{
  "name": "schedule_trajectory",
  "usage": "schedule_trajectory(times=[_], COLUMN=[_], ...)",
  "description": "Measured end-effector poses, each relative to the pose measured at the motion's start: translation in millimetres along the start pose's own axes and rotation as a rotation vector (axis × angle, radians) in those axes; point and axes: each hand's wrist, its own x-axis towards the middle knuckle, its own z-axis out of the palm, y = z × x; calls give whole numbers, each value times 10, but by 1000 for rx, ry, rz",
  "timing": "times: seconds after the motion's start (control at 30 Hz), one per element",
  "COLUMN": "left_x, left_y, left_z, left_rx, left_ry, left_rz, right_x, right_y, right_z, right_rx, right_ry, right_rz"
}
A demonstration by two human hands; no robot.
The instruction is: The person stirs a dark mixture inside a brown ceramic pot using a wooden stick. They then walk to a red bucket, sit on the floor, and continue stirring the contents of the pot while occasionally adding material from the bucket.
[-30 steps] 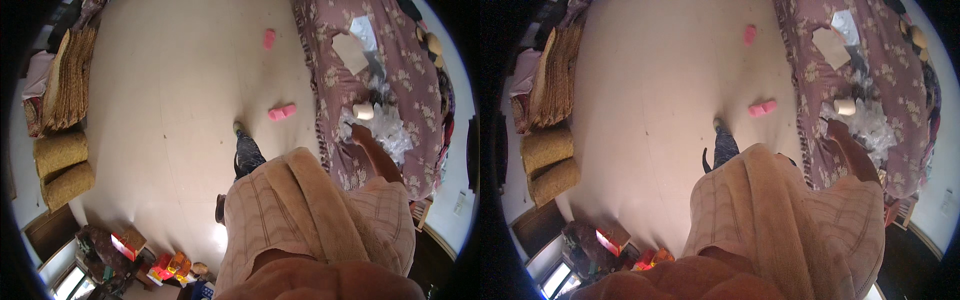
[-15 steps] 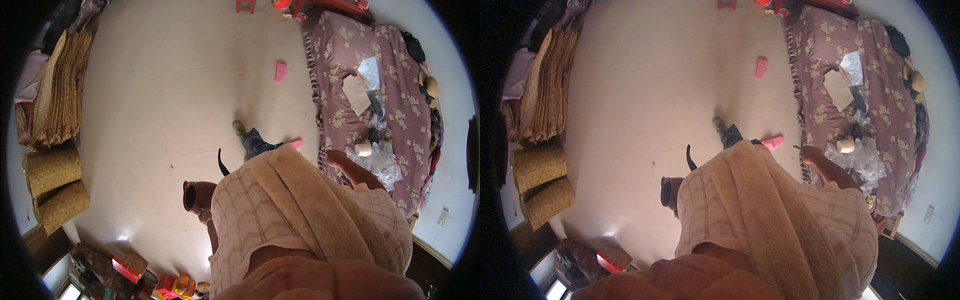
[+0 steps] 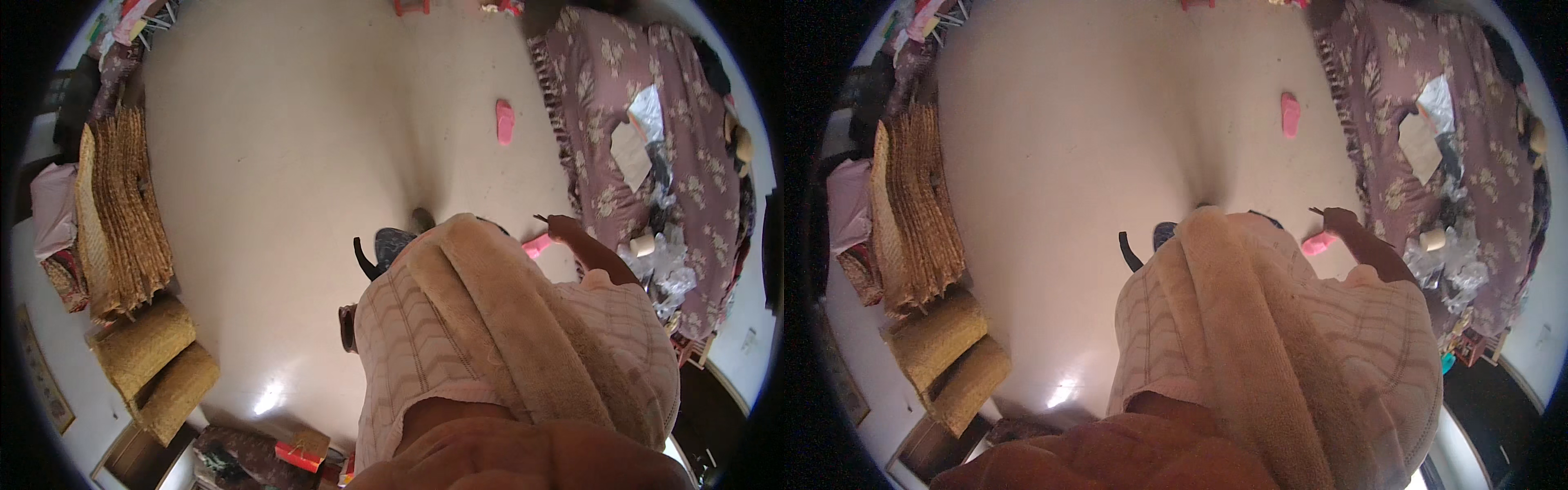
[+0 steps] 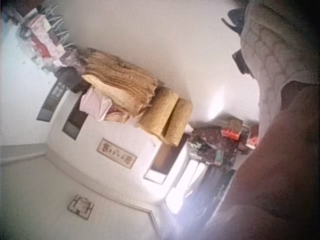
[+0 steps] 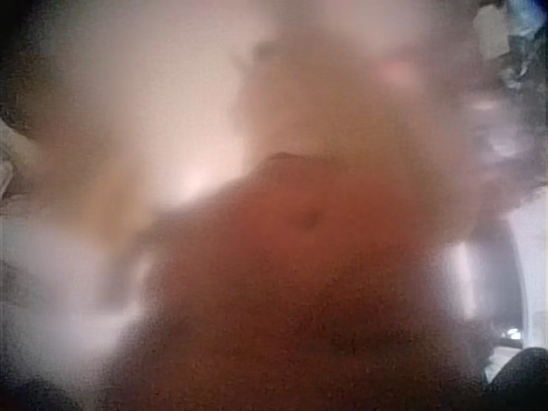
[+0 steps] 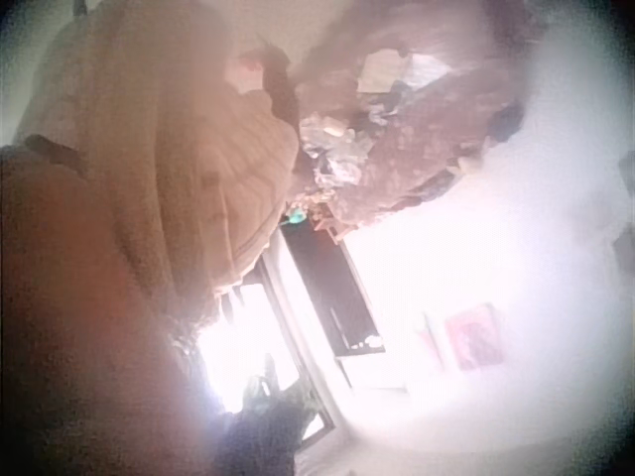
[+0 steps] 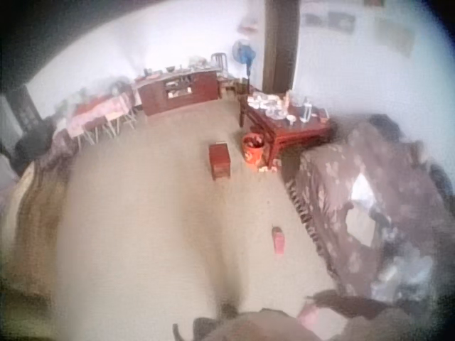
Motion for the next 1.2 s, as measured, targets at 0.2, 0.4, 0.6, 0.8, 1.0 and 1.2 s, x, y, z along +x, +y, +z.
schedule_trajectory(times=[0.2, 0.4, 0.6, 0.8, 1.0, 1.2], left_x=[739, 1398, 1841, 2135, 2175, 1980], left_y=[1082, 2253, 3445, 4370, 5182, 6113], left_z=[556, 1307, 2056, 3111, 4263, 5553], left_rx=[14, 60, 92, 164, 239, 324], left_ry=[-23, -110, -155, -222, -268, -328], left_rz=[-27, -22, 20, 91, 135, 190], right_x=[852, 1101, 705, 1082, 1707, 2535], right_y=[-375, -710, -1925, -2163, -2018, -1635], right_z=[-1603, -1954, -2971, -3086, -3232, -3593], right_rx=[48, -12, 175, 324, 450, 628], right_ry=[201, 202, -1, -26, -87, -21], right_rz=[95, 95, 211, 236, 291, 295])
